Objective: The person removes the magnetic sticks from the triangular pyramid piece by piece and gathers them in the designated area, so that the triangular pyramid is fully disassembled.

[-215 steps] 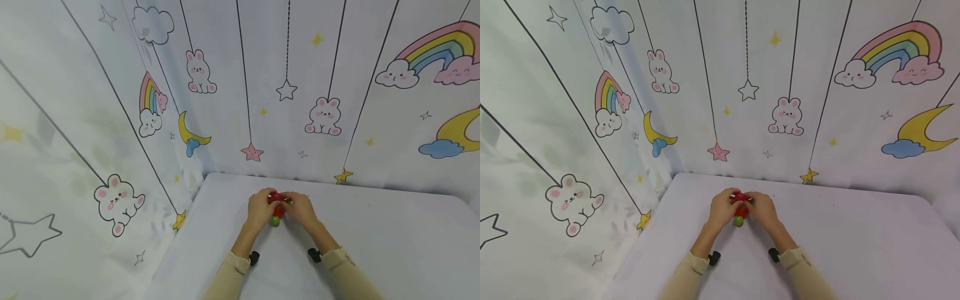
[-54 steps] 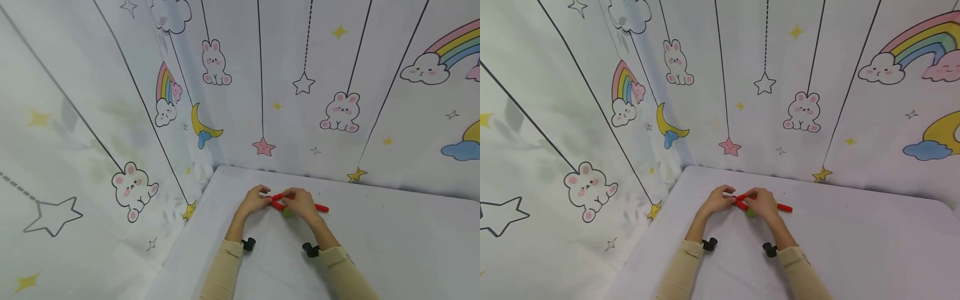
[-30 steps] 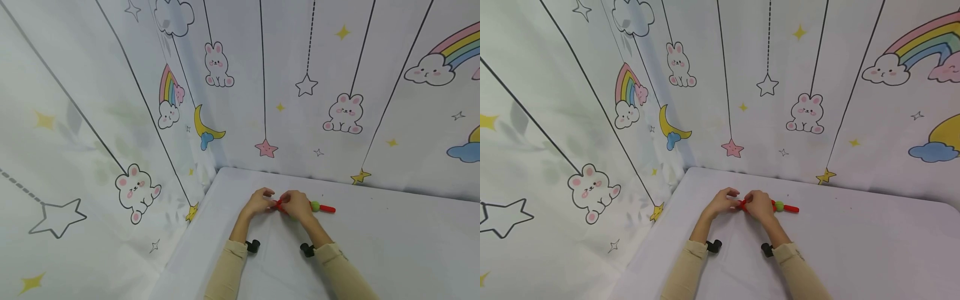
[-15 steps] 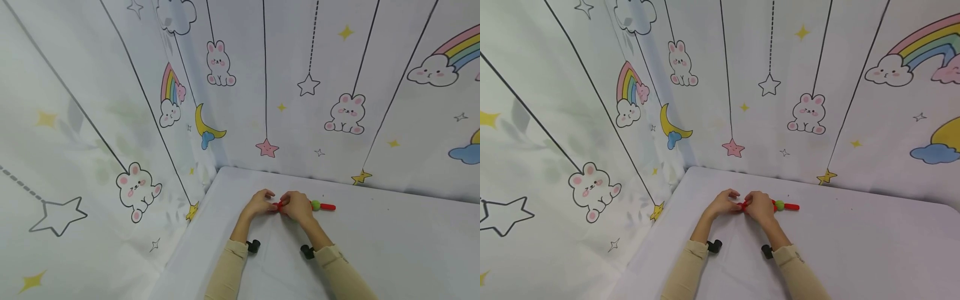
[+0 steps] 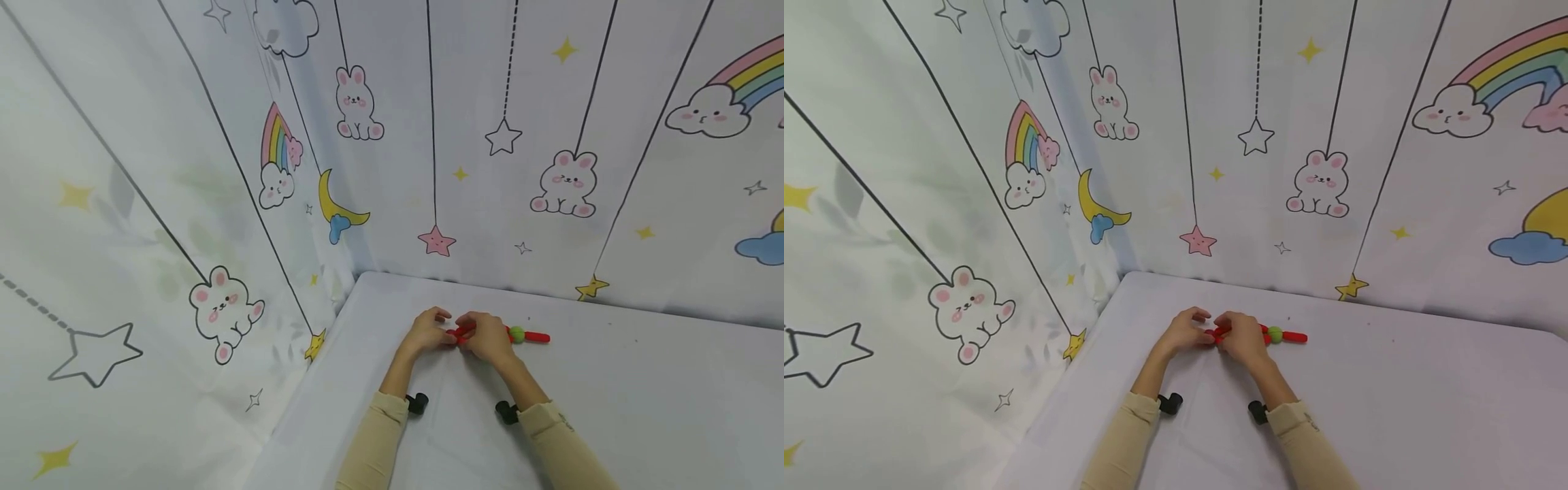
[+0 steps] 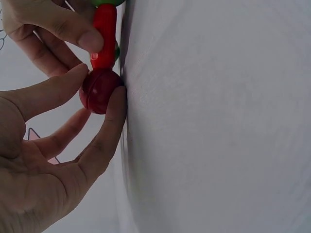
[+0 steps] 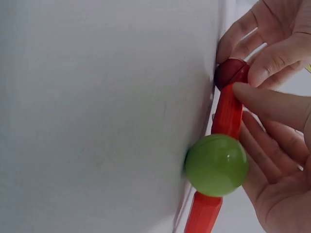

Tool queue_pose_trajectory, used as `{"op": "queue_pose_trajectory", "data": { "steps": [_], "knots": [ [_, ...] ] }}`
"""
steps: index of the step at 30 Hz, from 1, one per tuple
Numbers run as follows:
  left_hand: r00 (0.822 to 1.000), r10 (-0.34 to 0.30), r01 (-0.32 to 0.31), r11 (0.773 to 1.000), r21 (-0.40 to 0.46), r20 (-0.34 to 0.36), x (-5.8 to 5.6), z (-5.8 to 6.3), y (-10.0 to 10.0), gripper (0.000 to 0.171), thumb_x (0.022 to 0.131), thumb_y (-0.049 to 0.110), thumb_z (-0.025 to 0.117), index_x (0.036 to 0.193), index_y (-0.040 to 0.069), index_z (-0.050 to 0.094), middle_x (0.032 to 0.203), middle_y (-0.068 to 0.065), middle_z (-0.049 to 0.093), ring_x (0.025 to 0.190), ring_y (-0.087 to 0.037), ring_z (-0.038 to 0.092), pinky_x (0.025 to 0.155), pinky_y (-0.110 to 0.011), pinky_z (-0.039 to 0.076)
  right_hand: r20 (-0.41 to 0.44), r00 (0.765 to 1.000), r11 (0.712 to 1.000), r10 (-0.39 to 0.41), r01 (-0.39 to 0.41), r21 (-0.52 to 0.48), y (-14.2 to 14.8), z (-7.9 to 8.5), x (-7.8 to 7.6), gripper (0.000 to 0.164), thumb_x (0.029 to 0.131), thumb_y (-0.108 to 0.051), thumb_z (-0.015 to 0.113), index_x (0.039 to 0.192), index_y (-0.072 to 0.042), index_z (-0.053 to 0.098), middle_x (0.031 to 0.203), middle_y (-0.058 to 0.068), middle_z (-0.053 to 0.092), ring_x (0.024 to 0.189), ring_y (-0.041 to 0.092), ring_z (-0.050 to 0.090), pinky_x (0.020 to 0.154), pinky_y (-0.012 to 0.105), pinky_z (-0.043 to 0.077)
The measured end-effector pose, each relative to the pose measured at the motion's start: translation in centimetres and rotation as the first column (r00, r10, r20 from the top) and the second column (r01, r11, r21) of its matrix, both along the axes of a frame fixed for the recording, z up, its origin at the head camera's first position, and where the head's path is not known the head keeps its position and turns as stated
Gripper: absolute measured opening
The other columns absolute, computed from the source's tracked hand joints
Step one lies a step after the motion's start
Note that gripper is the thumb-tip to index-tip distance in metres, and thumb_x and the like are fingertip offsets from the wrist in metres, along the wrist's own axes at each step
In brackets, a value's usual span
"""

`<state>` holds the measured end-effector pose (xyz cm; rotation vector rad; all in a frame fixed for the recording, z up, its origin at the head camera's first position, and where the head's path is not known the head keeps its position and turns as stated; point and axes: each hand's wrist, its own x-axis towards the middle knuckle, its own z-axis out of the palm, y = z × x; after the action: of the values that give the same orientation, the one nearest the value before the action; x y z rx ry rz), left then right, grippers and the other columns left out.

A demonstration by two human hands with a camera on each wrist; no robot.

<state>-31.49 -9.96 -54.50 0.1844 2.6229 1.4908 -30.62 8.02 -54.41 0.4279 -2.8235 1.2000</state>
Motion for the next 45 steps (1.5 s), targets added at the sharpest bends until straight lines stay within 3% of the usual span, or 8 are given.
{"op": "queue_pose_trajectory", "data": {
  "steps": [8, 19, 32, 45],
  "knots": [
    [0.999, -0.038, 0.037, 0.998, 0.058, 0.015, 0.2, -0.1, 0.0, 0.055, 0.080, -0.002, 0.087, 0.129, -0.001, 0.063, 0.110, -0.015, 0.074, 0.095, -0.019, 0.070, 0.072, -0.028, 0.059, -0.007, 0.998, 0.998, 0.060, -0.060, -0.018, 0.3, -0.2, 0.1, 0.042, 0.074, 0.008, 0.087, 0.113, -0.005, 0.076, 0.106, 0.010, 0.076, 0.086, 0.020, 0.074, 0.075, 0.038, 0.061],
    [0.999, -0.044, 0.044, 0.999, 0.025, -0.032, 0.0, -0.3, 0.1, 0.050, 0.081, -0.001, 0.086, 0.127, 0.004, 0.067, 0.103, -0.005, 0.077, 0.097, -0.021, 0.071, 0.071, -0.026, 0.056, -0.009, 0.997, 0.996, 0.078, -0.079, -0.049, 0.9, -0.2, 0.5, 0.035, 0.077, 0.005, 0.087, 0.109, -0.008, 0.078, 0.105, 0.007, 0.077, 0.091, 0.022, 0.076, 0.079, 0.041, 0.061],
    [0.997, -0.070, 0.070, 0.997, 0.017, -0.009, 0.2, 0.0, 0.2, 0.045, 0.085, -0.002, 0.082, 0.127, 0.003, 0.067, 0.105, -0.007, 0.078, 0.081, -0.010, 0.070, 0.066, -0.025, 0.058, 0.011, 0.996, 0.996, 0.085, -0.085, -0.014, 1.5, -0.2, 0.2, 0.033, 0.078, 0.001, 0.089, 0.107, -0.010, 0.079, 0.097, 0.002, 0.078, 0.087, 0.016, 0.075, 0.083, 0.044, 0.060],
    [0.994, -0.107, 0.107, 0.994, 0.029, 0.003, 0.0, 0.2, 0.1, 0.041, 0.086, -0.003, 0.080, 0.125, 0.004, 0.069, 0.108, -0.009, 0.078, 0.087, -0.010, 0.072, 0.068, -0.023, 0.056, 0.024, 0.996, 0.996, 0.090, -0.089, -0.031, 1.9, -0.2, 0.0, 0.032, 0.077, -0.001, 0.091, 0.105, -0.011, 0.079, 0.097, 0.002, 0.079, 0.090, 0.018, 0.076, 0.084, 0.044, 0.060]
  ]
}}
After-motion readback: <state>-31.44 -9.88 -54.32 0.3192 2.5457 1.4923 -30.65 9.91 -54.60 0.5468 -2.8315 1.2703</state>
